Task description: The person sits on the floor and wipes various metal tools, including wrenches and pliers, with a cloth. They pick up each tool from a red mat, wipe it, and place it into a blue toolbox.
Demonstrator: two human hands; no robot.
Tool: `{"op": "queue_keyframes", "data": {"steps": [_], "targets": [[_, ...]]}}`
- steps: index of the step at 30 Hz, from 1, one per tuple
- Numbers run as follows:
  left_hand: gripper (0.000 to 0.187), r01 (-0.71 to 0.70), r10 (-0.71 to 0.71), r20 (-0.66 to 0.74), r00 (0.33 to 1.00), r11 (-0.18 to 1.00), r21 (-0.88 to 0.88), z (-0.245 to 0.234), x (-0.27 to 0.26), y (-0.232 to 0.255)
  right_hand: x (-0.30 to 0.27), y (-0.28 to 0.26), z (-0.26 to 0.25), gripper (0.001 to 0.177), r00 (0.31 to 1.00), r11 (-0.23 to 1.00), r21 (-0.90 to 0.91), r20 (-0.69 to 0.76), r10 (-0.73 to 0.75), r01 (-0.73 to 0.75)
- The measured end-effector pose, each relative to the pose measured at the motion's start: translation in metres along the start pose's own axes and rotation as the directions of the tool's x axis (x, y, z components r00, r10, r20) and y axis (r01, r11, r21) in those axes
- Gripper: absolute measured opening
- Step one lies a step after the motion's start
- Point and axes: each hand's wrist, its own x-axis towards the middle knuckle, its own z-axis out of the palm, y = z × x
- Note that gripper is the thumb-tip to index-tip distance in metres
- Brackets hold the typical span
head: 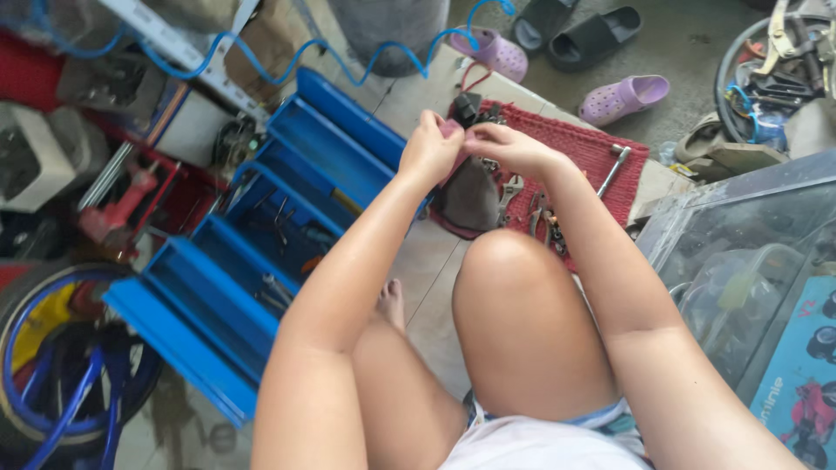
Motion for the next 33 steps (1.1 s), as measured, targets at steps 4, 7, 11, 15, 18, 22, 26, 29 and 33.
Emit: {"op": "queue_keyframes", "data": {"steps": [4,7,11,15,18,22,26,29,33], "targets": [[0.044,0.033,-0.02,0.235,0.972,0.998,-0.053,0.034,0.018,-0.009,0.056,0.149,-0.036,0.033,0.916,0.968,0.239,-0.367,0.159,-0.073],[0.042,0.037,-0.064,0.218,0.974,0.991,0.127,0.06,0.015,-0.025,0.087,0.234,-0.035,0.024,0.816,0.969,-0.014,-0.543,0.199,-0.246],[0.038,-0.028,-0.035,0.215,0.976,0.959,0.282,0.093,0.005,-0.043,0.114,0.288,-0.013,0.025,0.823,0.948,-0.211,-0.562,0.082,-0.239],[0.027,-0.076,0.015,0.17,0.985,0.931,0.357,0.11,0.003,-0.049,0.149,0.301,0.006,0.025,0.818,0.913,-0.341,-0.575,-0.015,-0.223],[0.024,-0.135,0.086,0.155,0.984,0.928,0.346,0.113,0.0,-0.049,0.177,0.299,0.009,0.023,0.803,0.884,-0.382,-0.596,-0.015,-0.268],[0.024,-0.213,0.15,0.183,0.972,0.89,0.403,0.114,-0.006,-0.053,0.206,0.295,0.011,0.026,0.781,0.842,-0.341,-0.609,0.141,-0.418],[0.026,-0.192,0.116,0.209,0.971,0.9,0.392,0.114,-0.008,-0.054,0.214,0.303,0.01,0.028,0.752,0.801,-0.368,-0.642,0.148,-0.472],[0.027,-0.193,0.111,0.217,0.97,0.892,0.408,0.112,-0.008,-0.051,0.223,0.31,0.007,0.028,0.711,0.815,-0.283,-0.672,0.208,-0.506],[0.029,-0.185,0.095,0.221,0.971,0.884,0.43,0.112,-0.006,-0.048,0.239,0.319,0.003,0.029,0.634,0.947,0.009,-0.741,0.221,-0.32]]}}
